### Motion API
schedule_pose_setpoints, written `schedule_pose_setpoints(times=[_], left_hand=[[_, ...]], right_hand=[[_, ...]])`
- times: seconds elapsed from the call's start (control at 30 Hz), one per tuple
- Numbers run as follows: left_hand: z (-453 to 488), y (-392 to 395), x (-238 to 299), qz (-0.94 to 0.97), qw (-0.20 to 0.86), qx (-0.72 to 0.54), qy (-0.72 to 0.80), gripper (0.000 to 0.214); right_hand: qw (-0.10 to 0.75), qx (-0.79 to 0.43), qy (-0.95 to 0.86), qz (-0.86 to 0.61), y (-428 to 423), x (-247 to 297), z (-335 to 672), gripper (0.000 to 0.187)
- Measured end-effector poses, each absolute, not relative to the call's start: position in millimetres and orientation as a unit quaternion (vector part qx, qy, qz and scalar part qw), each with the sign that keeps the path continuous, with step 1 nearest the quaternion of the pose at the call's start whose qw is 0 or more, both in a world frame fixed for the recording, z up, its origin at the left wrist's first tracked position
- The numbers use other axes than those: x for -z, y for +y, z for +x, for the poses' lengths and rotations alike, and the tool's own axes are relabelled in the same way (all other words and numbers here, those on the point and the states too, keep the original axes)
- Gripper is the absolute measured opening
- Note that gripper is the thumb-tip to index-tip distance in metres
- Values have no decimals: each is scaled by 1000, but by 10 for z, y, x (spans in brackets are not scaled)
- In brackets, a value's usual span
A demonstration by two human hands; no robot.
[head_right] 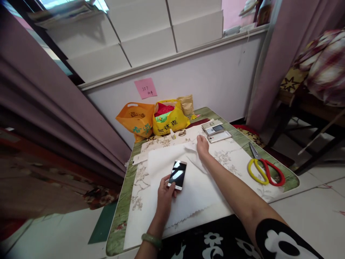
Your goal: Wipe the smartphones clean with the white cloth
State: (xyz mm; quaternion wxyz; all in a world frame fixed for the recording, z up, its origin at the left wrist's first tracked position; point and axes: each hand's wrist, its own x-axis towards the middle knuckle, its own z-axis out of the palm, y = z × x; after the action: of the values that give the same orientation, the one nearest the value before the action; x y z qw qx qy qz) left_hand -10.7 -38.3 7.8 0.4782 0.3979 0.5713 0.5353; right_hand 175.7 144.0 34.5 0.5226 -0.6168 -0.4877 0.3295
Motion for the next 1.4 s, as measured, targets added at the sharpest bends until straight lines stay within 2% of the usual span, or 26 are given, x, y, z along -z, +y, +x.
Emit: schedule_pose_setpoints(times=[0.1, 0.13, 0.2, 0.3, 0.43, 0.53, 0.67, 0.8, 0.9, 1.03, 1.17, 1.23, 1.3, 1.4], left_hand=[[-164, -286, -101, 389, 508, -502, 582, 49], [-180, -249, -107, 390, 509, -493, 588, 49], [-203, -173, -112, 396, 496, -479, 607, 49], [-227, -73, -101, 404, 473, -465, 630, 48], [-249, 6, -58, 397, 477, -460, 635, 49], [-250, 42, -19, 395, 478, -462, 634, 51], [-225, 114, -53, 364, 488, -461, 645, 49], [-169, 198, -261, 365, 471, -459, 659, 34], [-84, 211, -414, 467, 370, -464, 655, 20], [68, 126, -372, 590, 209, -452, 636, 18], [168, 9, -154, 619, 150, -445, 629, 15], [178, -20, -73, 625, 134, -438, 632, 19], [165, -22, -28, 629, 121, -431, 636, 23], [130, -1, -6, 631, 112, -420, 642, 19]], right_hand=[[534, -266, -524, -607, 1179, -464, 1912, 54], [513, -217, -597, -577, 1063, -469, 1945, 52], [413, -151, -741, -508, 864, -420, 1988, 44], [284, -96, -787, -539, 780, -245, 2036, 52], [223, -118, -733, -632, 1051, -45, 2122, 67], [227, -166, -706, -650, 1313, -23, 2206, 63], [239, -205, -702, -639, 1555, -93, 2320, 24], [278, -231, -698, -618, 1703, -183, 2420, 25], [313, -277, -675, -608, 1798, -236, 2488, 28], [353, -373, -620, -593, 1842, -246, 2484, 39], [379, -452, -567, -575, 1575, -259, 2258, 51], [394, -476, -560, -552, 1316, -297, 2078, 48], [433, -496, -576, -485, 1039, -334, 1894, 36], [425, -410, -701, -400, 754, -325, 1692, 21]])
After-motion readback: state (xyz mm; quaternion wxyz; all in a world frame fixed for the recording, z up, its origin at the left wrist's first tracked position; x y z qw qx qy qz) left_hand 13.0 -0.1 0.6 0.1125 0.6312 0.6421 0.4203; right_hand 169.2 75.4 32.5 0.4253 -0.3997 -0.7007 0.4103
